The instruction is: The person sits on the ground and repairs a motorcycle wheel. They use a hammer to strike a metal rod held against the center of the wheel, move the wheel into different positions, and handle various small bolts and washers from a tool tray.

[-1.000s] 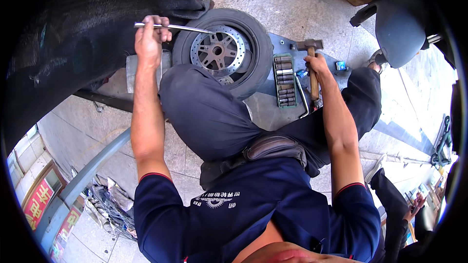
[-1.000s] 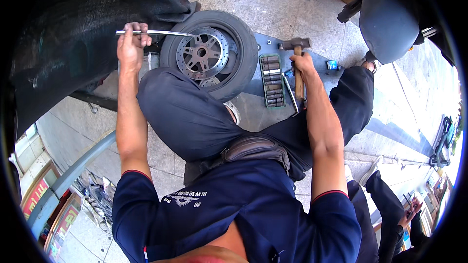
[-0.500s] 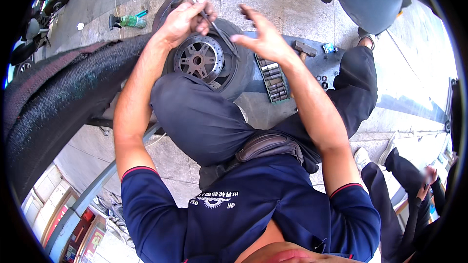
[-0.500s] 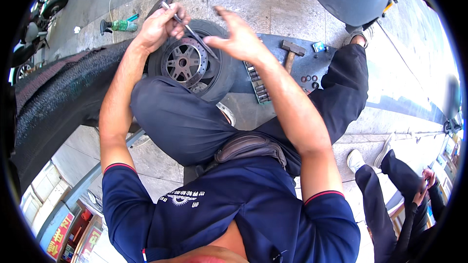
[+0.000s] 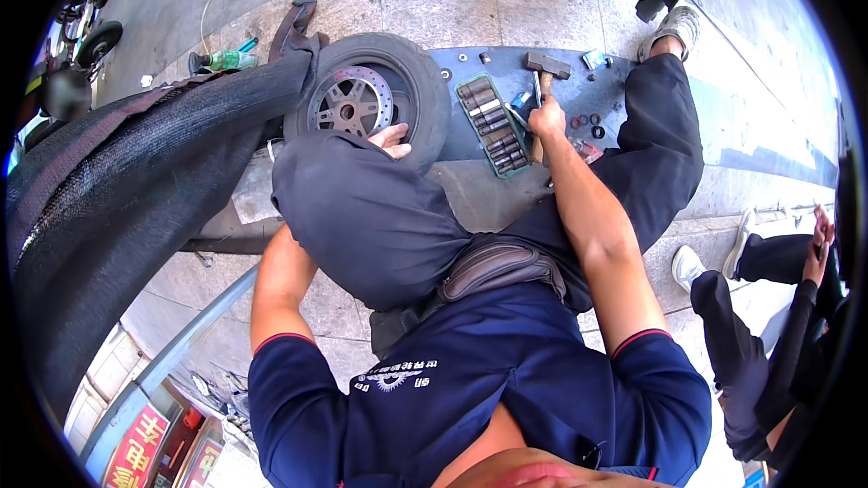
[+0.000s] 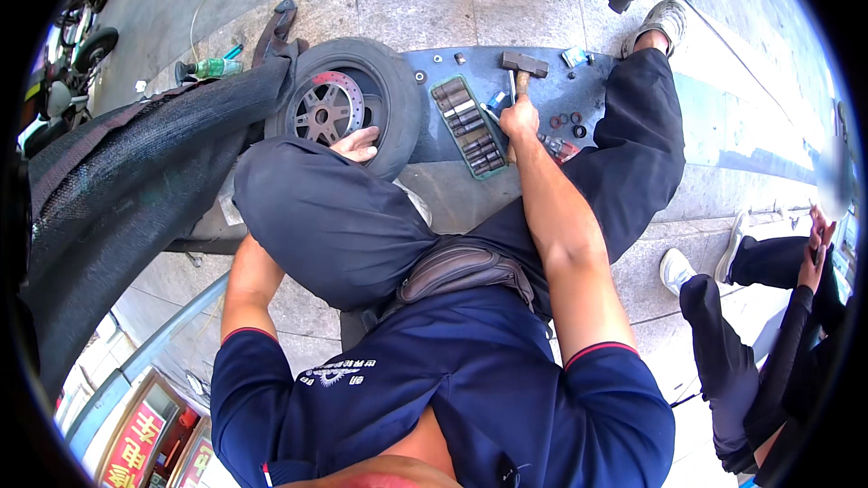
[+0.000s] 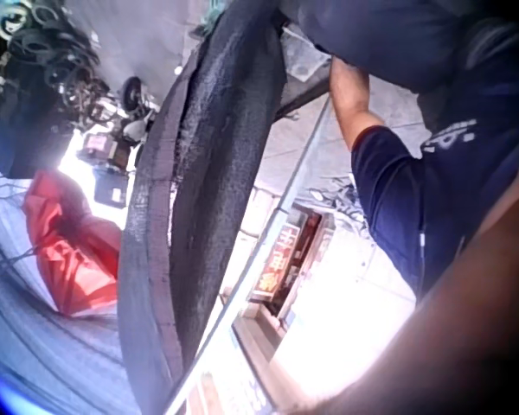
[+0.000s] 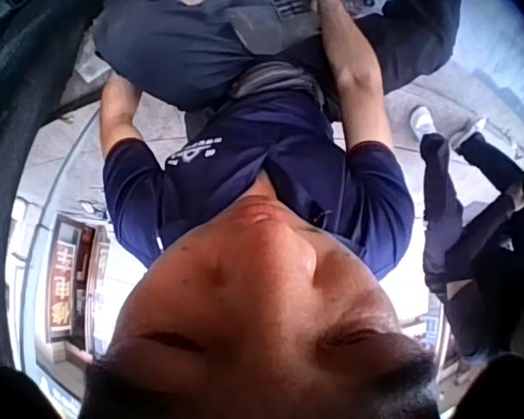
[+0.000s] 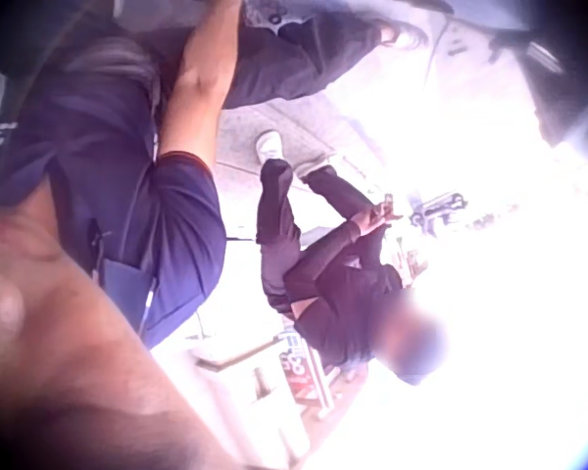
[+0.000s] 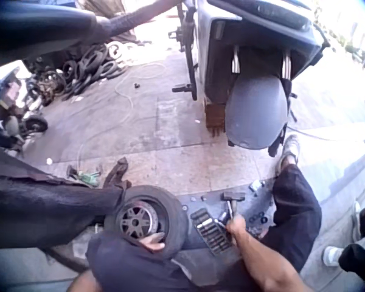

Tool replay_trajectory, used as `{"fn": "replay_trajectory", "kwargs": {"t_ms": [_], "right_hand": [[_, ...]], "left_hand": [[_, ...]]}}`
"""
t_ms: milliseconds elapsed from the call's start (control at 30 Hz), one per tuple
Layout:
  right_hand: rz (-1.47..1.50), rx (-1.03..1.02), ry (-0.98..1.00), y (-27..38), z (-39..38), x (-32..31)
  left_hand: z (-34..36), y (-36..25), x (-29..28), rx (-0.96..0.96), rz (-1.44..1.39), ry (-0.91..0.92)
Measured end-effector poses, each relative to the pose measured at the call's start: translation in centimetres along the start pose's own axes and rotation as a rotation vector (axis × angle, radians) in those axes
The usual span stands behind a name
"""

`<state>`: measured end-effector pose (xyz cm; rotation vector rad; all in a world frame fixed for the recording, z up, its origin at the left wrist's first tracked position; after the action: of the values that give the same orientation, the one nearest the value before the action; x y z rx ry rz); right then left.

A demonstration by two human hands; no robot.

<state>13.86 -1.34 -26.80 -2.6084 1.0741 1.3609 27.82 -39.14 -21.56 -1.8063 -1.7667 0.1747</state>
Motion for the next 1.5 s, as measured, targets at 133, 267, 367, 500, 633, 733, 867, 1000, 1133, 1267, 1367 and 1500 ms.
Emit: {"fn": "replay_trajectory", "kwargs": {"t_ms": [133,267,367,500,633,733,867,1000,1133,1267,1367,1500], "right_hand": [[-0.227,-0.162,-0.093,1.4,-2.5,-1.3],[-0.057,-0.257,-0.014,2.9,-4.6,-0.9],[0.010,-0.344,0.026,4.2,-6.6,0.8],[-0.040,-0.317,0.164,3.8,-6.6,1.3],[0.056,-0.404,0.231,7.3,-7.5,2.6],[0.170,-0.556,0.142,8.6,-7.1,3.5],[0.137,-0.535,0.242,9.1,-7.9,4.7],[0.120,-0.474,0.291,8.0,-6.8,5.4],[0.043,-0.534,0.264,11.2,-7.9,5.9],[-0.354,-0.842,0.052,15.2,-4.7,9.9],[-0.373,-1.030,-0.090,17.7,-2.6,11.8],[-0.544,-1.063,0.059,17.8,0.7,13.2]], "left_hand": [[0.1,0.1,-0.2,-0.035,0.330,-0.180],[0.1,-0.9,0.3,-0.083,0.901,-0.321],[-0.9,-3.4,0.9,-0.044,1.232,-0.376],[-4.5,-13.2,0.8,0.261,0.420,-0.341],[-14.6,-23.8,-1.7,0.245,0.138,-0.129],[-15.1,-25.5,-2.3,0.389,-0.032,-0.043],[-13.6,-21.1,-5.1,0.464,-0.106,-0.020],[-13.2,-22.2,-8.9,0.262,-0.097,-0.182],[-14.6,-25.1,-13.4,0.316,0.382,-0.716],[-13.5,-27.1,-13.5,0.257,0.490,-0.906],[-12.9,-27.4,-13.5,0.246,0.501,-0.935],[-11.5,-27.9,-15.0,0.227,0.523,-0.930]]}}
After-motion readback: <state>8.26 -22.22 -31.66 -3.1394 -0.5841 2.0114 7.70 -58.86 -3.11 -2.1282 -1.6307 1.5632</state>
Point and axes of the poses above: each hand's wrist, its own z-axis towards the middle knuckle, its own x-axis out of the palm, y = z × x, the point moved 4 cm from there along z, towards the middle knuckle, and after that the axes turned 4 degrees about z, right-handed, at the moved point
